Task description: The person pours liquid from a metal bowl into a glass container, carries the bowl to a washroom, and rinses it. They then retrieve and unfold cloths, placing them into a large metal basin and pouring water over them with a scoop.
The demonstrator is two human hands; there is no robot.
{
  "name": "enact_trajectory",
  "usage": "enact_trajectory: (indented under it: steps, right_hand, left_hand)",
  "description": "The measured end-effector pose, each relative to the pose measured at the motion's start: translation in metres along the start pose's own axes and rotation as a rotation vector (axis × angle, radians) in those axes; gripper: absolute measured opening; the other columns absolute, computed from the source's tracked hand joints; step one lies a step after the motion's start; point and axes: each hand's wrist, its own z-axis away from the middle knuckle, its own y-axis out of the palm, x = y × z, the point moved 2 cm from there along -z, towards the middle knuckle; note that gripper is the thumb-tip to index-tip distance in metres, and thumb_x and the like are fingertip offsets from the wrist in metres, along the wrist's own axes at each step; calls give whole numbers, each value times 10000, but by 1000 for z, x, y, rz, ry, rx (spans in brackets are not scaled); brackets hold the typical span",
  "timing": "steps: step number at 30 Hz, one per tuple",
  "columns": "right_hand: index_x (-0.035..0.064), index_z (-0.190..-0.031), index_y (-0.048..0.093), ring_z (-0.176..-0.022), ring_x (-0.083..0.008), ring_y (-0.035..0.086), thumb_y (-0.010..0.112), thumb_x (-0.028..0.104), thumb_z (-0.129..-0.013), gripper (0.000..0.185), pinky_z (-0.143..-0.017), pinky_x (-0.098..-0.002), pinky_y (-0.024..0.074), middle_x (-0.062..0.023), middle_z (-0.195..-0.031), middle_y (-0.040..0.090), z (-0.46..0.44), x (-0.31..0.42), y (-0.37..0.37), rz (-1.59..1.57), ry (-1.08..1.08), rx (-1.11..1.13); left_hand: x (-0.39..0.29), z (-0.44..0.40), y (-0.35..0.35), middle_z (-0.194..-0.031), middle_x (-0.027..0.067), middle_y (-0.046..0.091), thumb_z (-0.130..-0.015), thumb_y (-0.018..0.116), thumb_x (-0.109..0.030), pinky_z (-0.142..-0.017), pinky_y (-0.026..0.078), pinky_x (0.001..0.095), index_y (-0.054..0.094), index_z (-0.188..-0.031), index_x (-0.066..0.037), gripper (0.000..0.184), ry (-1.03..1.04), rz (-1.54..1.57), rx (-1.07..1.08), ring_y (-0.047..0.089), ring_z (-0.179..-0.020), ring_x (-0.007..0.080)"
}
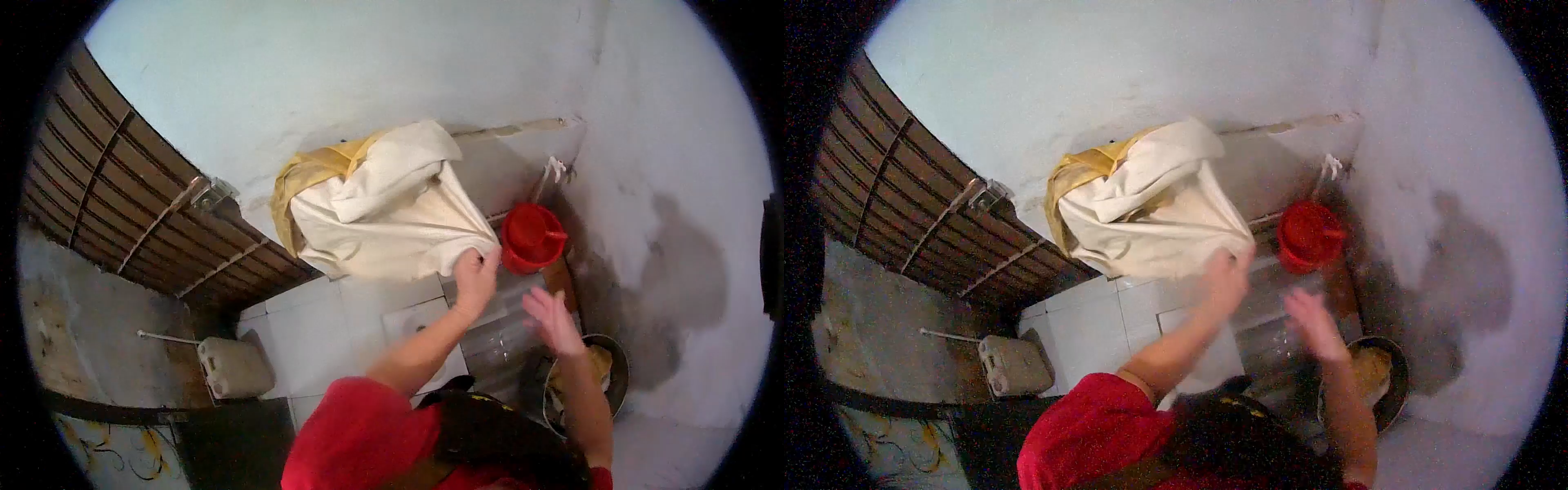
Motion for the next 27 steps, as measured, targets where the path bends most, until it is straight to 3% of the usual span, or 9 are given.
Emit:
enact_trajectory:
  steps: [1,4,6,9,11,13,15,18,27]
  right_hand:
    - [46,-1302,369,-1171,-242,398,252,632,-856,747,-941,-423,333,-128,-1247,453,-17,16,19,-32,-6,34]
    - [1,-1194,481,-1018,-202,518,504,438,-860,551,-885,-339,388,-101,-1109,559,-60,59,72,-174,6,66]
    - [-1,-1181,488,-943,-191,554,549,251,-865,408,-829,-323,431,-107,-1083,566,-77,68,88,212,28,131]
    - [-24,-1099,540,-830,-172,588,616,75,-790,333,-769,-293,460,-92,-990,605,-86,69,73,3,-89,-31]
    - [-26,-1087,548,-831,-162,587,606,82,-800,312,-767,-290,461,-88,-980,609,-76,79,65,99,-211,-74]
    - [-27,-1069,559,-837,-142,584,588,84,-814,280,-759,-281,463,-77,-965,616,-56,100,61,222,-410,-118]
    - [-24,-1065,562,-840,-126,579,572,75,-822,262,-749,-266,462,-66,-956,619,-28,125,58,320,-481,-123]
    - [-8,-1048,589,-778,-102,564,578,86,-804,262,-719,-248,447,-44,-915,624,10,163,41,364,-560,-210]
    - [-21,-1057,579,-821,-132,556,576,106,-789,296,-768,-251,421,-66,-909,615,36,188,-18,905,-579,-393]
  left_hand:
    - [0,9,8,-599,148,542,-810,600,-211,-537,400,338,521,-643,21,297,62,-27,15,499,-555,206]
    - [21,35,35,-635,147,561,-811,597,-210,-552,409,344,544,-716,31,265,119,69,127,512,-573,233]
    - [34,43,31,-655,147,571,-813,595,-216,-558,413,347,561,-769,37,259,115,191,211,518,-581,249]
    - [31,43,-7,-946,129,615,-829,586,-238,-786,452,324,597,-1007,-7,292,166,69,711,567,-867,172]
    - [82,19,-46,-1008,129,614,-809,594,-206,-804,445,295,568,-1064,-17,318,-264,138,728,579,-891,212]
    - [52,-17,-124,-1062,142,594,-794,606,-174,-859,422,351,567,-1069,-5,325,-42,-84,72,560,-975,239]
    - [69,-67,-173,-1246,206,444,-730,670,-187,-979,312,417,399,-1249,1,614,296,-603,-379,382,-1185,350]
    - [73,-132,-196,-1343,220,310,-724,663,-284,-1004,274,432,281,-1332,-53,754,413,-553,-478,302,-1232,375]
    - [103,-183,-168,-1420,158,185,-735,650,-309,-971,291,510,312,-1335,-204,697,-198,-897,-328,214,-1300,316]
